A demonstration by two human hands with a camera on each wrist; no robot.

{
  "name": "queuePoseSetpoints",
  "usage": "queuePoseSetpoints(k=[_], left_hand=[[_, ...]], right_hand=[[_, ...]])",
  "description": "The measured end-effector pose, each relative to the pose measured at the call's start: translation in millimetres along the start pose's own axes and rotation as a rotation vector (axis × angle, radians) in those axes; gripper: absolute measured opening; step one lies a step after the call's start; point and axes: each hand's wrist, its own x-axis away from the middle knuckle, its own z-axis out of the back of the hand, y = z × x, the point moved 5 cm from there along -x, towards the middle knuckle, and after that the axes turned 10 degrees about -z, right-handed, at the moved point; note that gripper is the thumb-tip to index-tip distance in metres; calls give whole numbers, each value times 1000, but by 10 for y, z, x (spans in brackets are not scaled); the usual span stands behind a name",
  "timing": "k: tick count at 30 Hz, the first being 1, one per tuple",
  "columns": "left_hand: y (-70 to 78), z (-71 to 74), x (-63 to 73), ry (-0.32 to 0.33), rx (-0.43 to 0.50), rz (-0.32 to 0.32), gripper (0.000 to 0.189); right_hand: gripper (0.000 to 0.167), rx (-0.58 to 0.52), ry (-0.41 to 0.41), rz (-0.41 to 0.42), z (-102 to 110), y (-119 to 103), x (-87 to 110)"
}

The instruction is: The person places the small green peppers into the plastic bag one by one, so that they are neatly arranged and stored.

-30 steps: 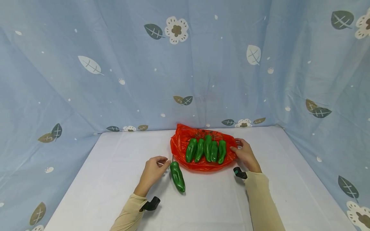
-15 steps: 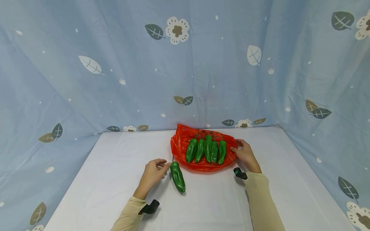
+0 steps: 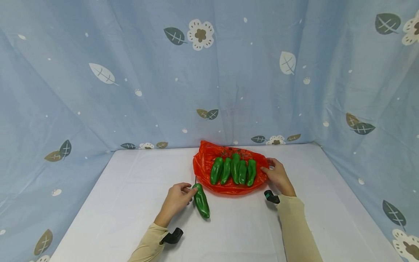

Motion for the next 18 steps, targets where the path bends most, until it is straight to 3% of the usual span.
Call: queuePoseSetpoints(k=[10, 18], left_hand=[[24, -61, -14, -19, -22, 18, 51], [61, -99, -30, -26, -71, -8, 49]], right_hand=[[60, -8, -7, 4, 4, -2, 6], [60, -13, -3, -7, -4, 3, -5]])
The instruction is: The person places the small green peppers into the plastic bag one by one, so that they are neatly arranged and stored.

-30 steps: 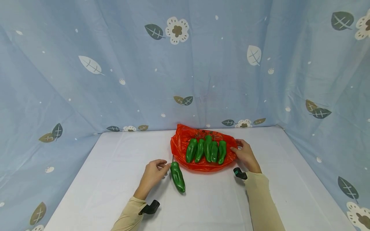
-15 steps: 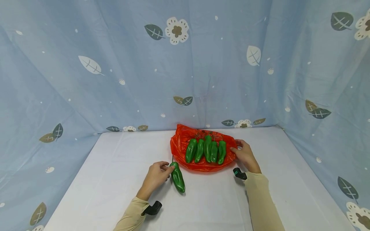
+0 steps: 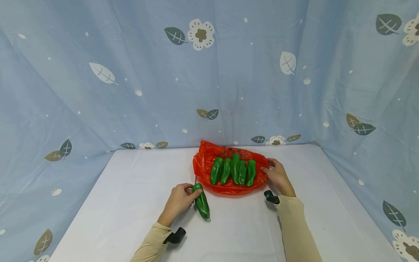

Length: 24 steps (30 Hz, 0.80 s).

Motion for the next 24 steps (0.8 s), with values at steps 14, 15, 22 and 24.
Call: queuePoseSetpoints(k=[14, 15, 22, 24], left_hand=[[-9, -14, -5, 4, 12, 24, 47], [-13, -8, -2, 5, 13, 27, 48], [-50, 69, 16, 26, -15, 43, 53], [-66, 97, 17, 41, -29, 45, 53]], right_hand=[[59, 6, 5, 1, 5, 0, 12], [59, 6, 5, 0, 3, -1, 13], [59, 6, 3, -2, 1, 0, 9], [59, 8, 3, 5, 5, -2, 7]])
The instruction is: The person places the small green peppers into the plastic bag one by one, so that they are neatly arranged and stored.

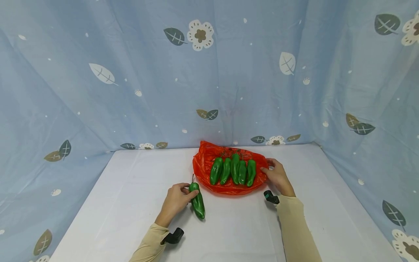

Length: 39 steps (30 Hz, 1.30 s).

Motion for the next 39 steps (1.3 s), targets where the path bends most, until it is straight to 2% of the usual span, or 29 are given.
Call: queuePoseSetpoints(k=[14, 39], left_hand=[[-55, 157, 11, 92, 18, 16, 49], [-182, 307, 23, 158, 118, 51, 42]], right_hand=[[59, 2, 0, -7, 2, -6, 21], [57, 20, 10, 5, -1, -13, 13]])
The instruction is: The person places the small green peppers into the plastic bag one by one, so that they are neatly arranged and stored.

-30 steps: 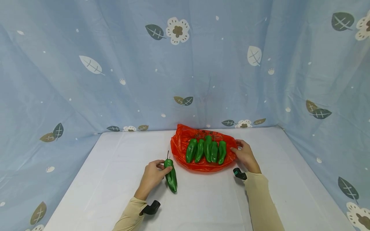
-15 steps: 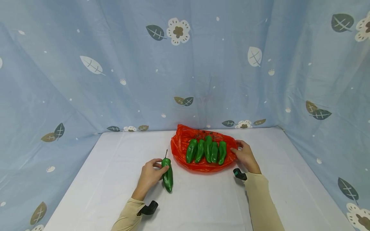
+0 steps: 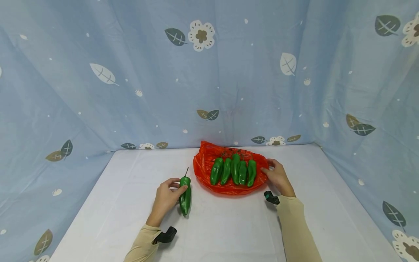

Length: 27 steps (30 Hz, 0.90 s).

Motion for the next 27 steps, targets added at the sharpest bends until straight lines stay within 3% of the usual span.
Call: queuePoseSetpoints(k=[8, 27], left_hand=[[26, 66, -17, 29, -2, -3, 39], [140, 160, -111, 28, 44, -8, 41]], right_hand=[[58, 0, -2, 0, -1, -2, -4], [59, 6, -5, -6, -11, 13, -2]])
